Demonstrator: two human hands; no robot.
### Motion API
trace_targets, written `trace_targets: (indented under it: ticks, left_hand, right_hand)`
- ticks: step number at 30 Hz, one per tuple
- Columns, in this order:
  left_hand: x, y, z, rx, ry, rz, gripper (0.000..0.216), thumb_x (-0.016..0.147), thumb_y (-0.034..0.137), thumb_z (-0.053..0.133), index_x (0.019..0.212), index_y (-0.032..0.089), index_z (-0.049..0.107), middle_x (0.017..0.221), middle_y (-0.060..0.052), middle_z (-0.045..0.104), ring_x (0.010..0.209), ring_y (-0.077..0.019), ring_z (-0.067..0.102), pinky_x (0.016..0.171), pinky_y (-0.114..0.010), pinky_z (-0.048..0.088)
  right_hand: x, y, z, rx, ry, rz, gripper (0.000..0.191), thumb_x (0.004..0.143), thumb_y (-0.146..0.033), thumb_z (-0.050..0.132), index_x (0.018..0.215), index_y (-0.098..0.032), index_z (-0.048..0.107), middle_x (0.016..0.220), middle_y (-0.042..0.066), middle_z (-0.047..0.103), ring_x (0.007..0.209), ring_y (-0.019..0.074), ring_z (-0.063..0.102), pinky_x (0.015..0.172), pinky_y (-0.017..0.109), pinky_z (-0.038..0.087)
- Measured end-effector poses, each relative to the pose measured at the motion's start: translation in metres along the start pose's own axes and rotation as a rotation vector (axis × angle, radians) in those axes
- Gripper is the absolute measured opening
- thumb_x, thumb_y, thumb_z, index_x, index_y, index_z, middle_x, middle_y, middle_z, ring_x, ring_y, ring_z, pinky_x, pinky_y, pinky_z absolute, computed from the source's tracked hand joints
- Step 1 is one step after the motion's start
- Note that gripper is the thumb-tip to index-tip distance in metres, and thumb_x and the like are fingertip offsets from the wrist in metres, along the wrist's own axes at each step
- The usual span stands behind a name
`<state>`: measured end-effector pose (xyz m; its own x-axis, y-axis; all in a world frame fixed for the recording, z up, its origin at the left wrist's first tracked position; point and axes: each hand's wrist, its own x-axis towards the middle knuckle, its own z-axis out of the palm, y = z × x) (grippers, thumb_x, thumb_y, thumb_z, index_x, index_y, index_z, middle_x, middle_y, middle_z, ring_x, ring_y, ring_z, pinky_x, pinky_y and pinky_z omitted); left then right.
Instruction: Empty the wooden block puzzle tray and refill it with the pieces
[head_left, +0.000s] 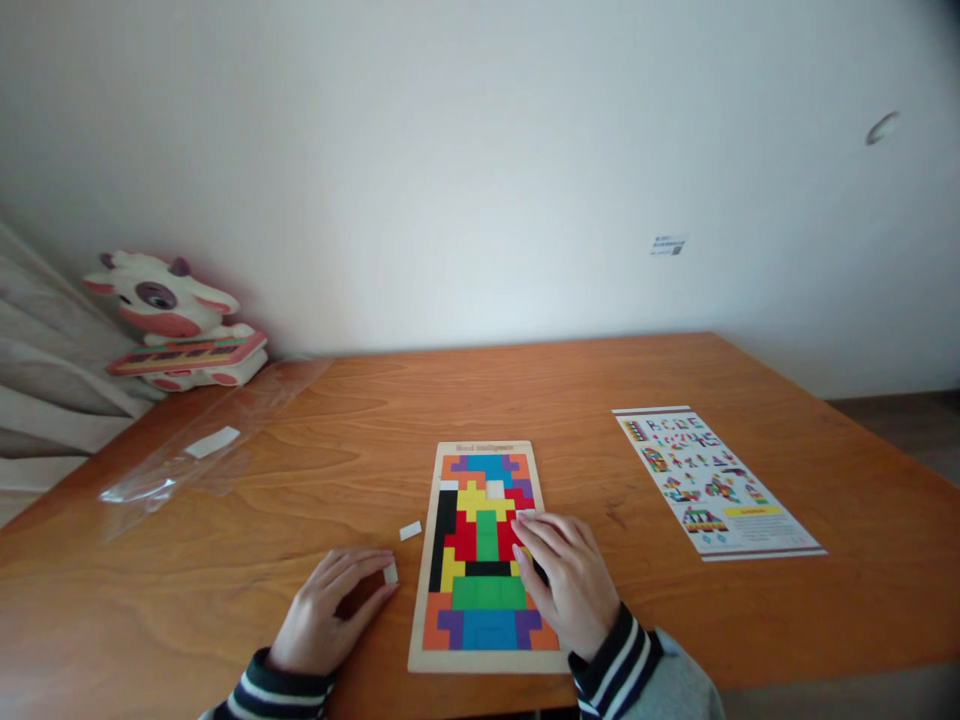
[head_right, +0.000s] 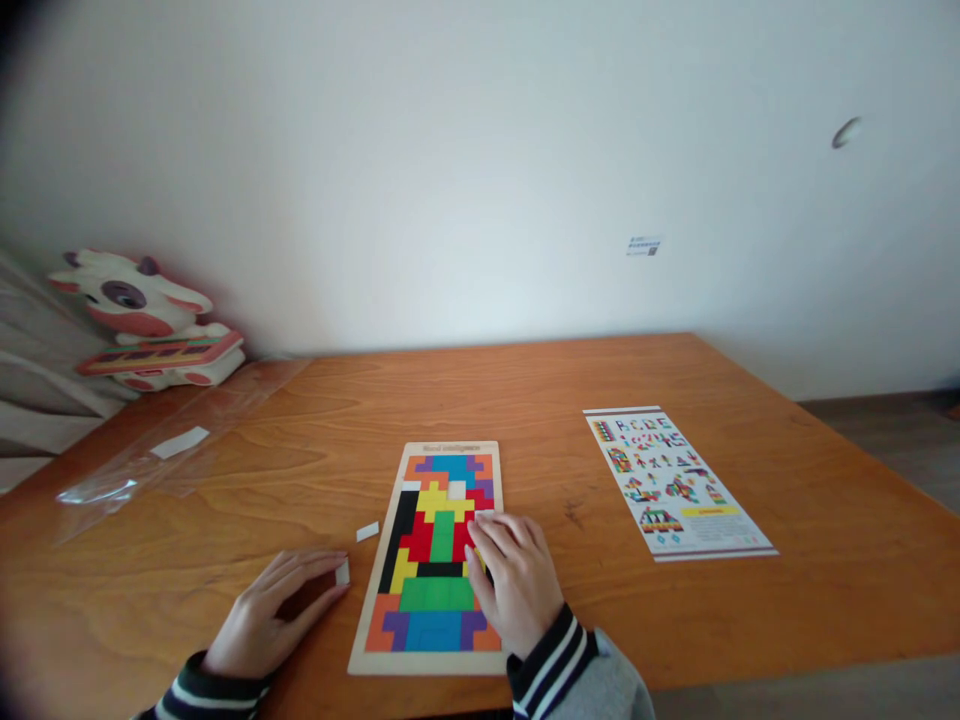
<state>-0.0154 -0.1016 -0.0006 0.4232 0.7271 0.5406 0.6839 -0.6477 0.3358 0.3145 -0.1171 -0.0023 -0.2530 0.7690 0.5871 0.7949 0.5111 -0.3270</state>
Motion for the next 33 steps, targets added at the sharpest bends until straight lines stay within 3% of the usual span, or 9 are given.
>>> trace_targets:
  ticks: [6,11,15,20,23,25,28,30,33]
  left_hand:
    - [-0.002,0.001,0.000,-0.059,0.029,-0.002,0.021,0.088,0.032,0.069,0.107,0.024,0.072,0.098,-0.004,0.076,0.088,-0.0181,0.073,0.079,-0.027,0.062]
    - [0.014,0.035,0.003,-0.202,0.090,-0.091,0.025,0.085,0.031,0.074,0.108,0.022,0.070,0.097,-0.004,0.077,0.085,-0.0179,0.075,0.078,-0.027,0.064]
    - [0.031,0.075,0.017,-0.462,-0.046,-0.198,0.043,0.081,0.040,0.076,0.117,0.019,0.066,0.090,-0.005,0.078,0.078,-0.0190,0.075,0.075,-0.030,0.065]
    - [0.048,0.100,0.024,-0.650,-0.166,-0.182,0.030,0.081,0.039,0.077,0.103,0.019,0.071,0.091,-0.006,0.077,0.081,-0.0195,0.075,0.077,-0.030,0.064]
    - [0.055,0.089,0.019,-0.546,-0.131,-0.082,0.032,0.083,0.040,0.074,0.107,0.019,0.070,0.097,-0.007,0.077,0.088,-0.0203,0.074,0.081,-0.031,0.062]
    - [0.057,0.069,0.015,-0.366,-0.053,-0.008,0.028,0.088,0.037,0.069,0.110,0.020,0.070,0.104,-0.009,0.075,0.096,-0.0212,0.072,0.087,-0.033,0.060]
    - [0.055,0.033,0.016,-0.083,0.081,0.017,0.015,0.091,0.026,0.064,0.103,0.020,0.072,0.099,-0.007,0.076,0.089,-0.0191,0.071,0.083,-0.032,0.058]
    - [0.049,0.015,0.021,-0.007,0.066,0.069,0.014,0.092,0.025,0.063,0.102,0.020,0.071,0.097,-0.005,0.076,0.087,-0.0190,0.071,0.082,-0.032,0.057]
    - [0.038,0.000,0.031,-0.013,-0.008,0.123,0.016,0.092,0.025,0.063,0.105,0.018,0.070,0.102,-0.004,0.076,0.091,-0.0203,0.070,0.084,-0.033,0.057]
  right_hand:
    - [0.001,-0.001,-0.005,-0.027,0.053,-0.023,0.034,0.095,-0.020,0.050,0.128,-0.016,0.058,0.105,0.010,0.074,0.094,0.0229,0.065,0.083,0.040,0.047]
    - [0.002,-0.007,-0.008,0.019,0.134,-0.150,0.026,0.091,-0.012,0.059,0.116,-0.020,0.063,0.093,0.006,0.073,0.084,0.0189,0.065,0.077,0.035,0.050]
    - [0.004,-0.021,-0.015,0.067,0.092,-0.348,0.034,0.090,-0.015,0.064,0.123,-0.022,0.063,0.092,0.004,0.072,0.081,0.0164,0.065,0.074,0.032,0.053]
    - [0.003,-0.035,-0.023,0.174,0.052,-0.437,0.025,0.093,-0.016,0.060,0.117,-0.019,0.067,0.092,0.005,0.073,0.080,0.0162,0.065,0.073,0.031,0.054]
    - [0.004,-0.031,-0.021,0.227,0.081,-0.348,0.024,0.093,-0.015,0.060,0.116,-0.021,0.068,0.090,0.004,0.074,0.079,0.0160,0.066,0.072,0.030,0.056]
    - [0.008,-0.023,-0.016,0.293,0.136,-0.203,0.023,0.092,-0.013,0.061,0.112,-0.022,0.069,0.088,0.004,0.074,0.078,0.0154,0.068,0.073,0.029,0.058]
    - [0.018,-0.007,-0.009,0.366,0.232,0.070,0.016,0.091,-0.014,0.062,0.104,-0.021,0.069,0.092,0.004,0.075,0.081,0.0152,0.070,0.075,0.028,0.059]
    - [0.027,0.001,-0.007,0.377,0.239,0.182,0.014,0.090,-0.018,0.063,0.102,-0.020,0.069,0.089,0.004,0.075,0.076,0.0151,0.070,0.072,0.028,0.060]
    - [0.042,0.010,-0.008,0.385,0.149,0.182,0.017,0.091,-0.023,0.063,0.105,-0.018,0.070,0.088,0.004,0.074,0.075,0.0153,0.069,0.072,0.028,0.059]
